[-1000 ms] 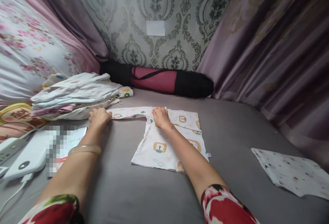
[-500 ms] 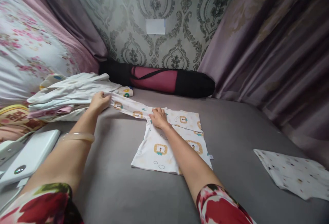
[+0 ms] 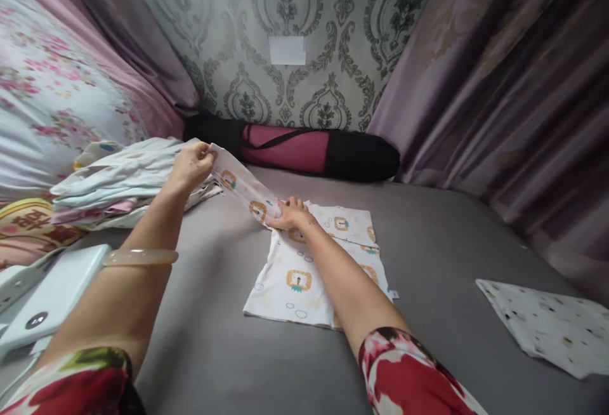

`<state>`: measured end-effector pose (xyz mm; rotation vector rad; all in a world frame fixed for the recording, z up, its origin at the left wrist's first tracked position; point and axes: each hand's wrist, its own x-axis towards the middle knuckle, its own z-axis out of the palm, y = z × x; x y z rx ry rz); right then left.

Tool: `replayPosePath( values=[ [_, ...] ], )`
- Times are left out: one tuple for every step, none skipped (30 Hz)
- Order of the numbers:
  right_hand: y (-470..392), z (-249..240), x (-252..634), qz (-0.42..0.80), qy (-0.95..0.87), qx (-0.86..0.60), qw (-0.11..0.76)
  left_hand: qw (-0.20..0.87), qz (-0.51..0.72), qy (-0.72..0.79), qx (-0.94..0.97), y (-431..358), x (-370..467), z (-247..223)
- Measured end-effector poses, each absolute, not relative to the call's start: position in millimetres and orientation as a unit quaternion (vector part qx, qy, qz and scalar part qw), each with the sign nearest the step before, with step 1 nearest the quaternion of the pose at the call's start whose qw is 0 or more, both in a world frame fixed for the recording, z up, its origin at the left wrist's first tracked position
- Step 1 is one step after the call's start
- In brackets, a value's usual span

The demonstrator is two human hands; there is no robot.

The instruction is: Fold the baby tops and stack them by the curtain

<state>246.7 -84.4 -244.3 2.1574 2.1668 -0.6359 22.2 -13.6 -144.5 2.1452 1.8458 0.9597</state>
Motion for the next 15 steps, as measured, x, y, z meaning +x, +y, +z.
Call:
replayPosePath(
  values=[
    [-82.5,-242.1,246.3,-0.205,0.693,0.690,0.017,0.080,0.326,0.613,0.716,-16.1,26.1,-140.7],
    [-80.9,-240.3,245.6,-0.206,0.692,0.692,0.023,0.084,0.330,0.611,0.715,-17.9,29.8,-137.4],
    [-79.6,-238.7,244.7,-0.206,0.689,0.694,0.028,0.087,0.333,0.611,0.713,-19.2,33.3,-134.6],
    [-78.4,-237.5,243.5,-0.205,0.686,0.697,0.030,0.086,0.334,0.613,0.711,-20.1,36.7,-132.4],
    [-77.4,-236.7,242.2,-0.205,0.683,0.700,0.032,0.085,0.335,0.616,0.708,-20.8,39.9,-130.5],
    [-76.3,-236.3,240.8,-0.205,0.680,0.703,0.033,0.085,0.334,0.620,0.705,-21.4,43.1,-129.0],
    [-75.2,-236.3,239.7,-0.205,0.678,0.705,0.032,0.085,0.332,0.623,0.703,-22.1,46.5,-127.7],
    [-73.9,-236.7,239.0,-0.205,0.676,0.707,0.030,0.083,0.330,0.625,0.703,-23.0,50.1,-126.6],
    [-72.6,-237.4,239.1,-0.206,0.675,0.708,0.026,0.081,0.325,0.626,0.704,-24.3,54.1,-125.5],
    [-71.5,-238.3,240.3,-0.208,0.675,0.708,0.020,0.078,0.322,0.627,0.705,-26.1,58.5,-124.6],
    [-70.6,-239.4,242.9,-0.214,0.676,0.705,0.009,0.074,0.320,0.629,0.705,-28.3,63.3,-123.7],
    [-70.3,-240.5,246.8,-0.227,0.682,0.696,-0.010,0.071,0.319,0.630,0.704,-30.9,68.4,-123.1],
    [-70.8,-241.6,252.2,-0.244,0.689,0.681,-0.042,0.069,0.321,0.631,0.703,-33.9,73.8,-122.6],
    [-72.4,-242.6,258.7,-0.265,0.692,0.665,-0.091,0.069,0.324,0.628,0.704,-37.2,79.6,-122.4],
    [-75.3,-243.3,266.1,-0.294,0.681,0.651,-0.160,0.070,0.328,0.625,0.705,-40.6,85.6,-122.5]
  ],
)
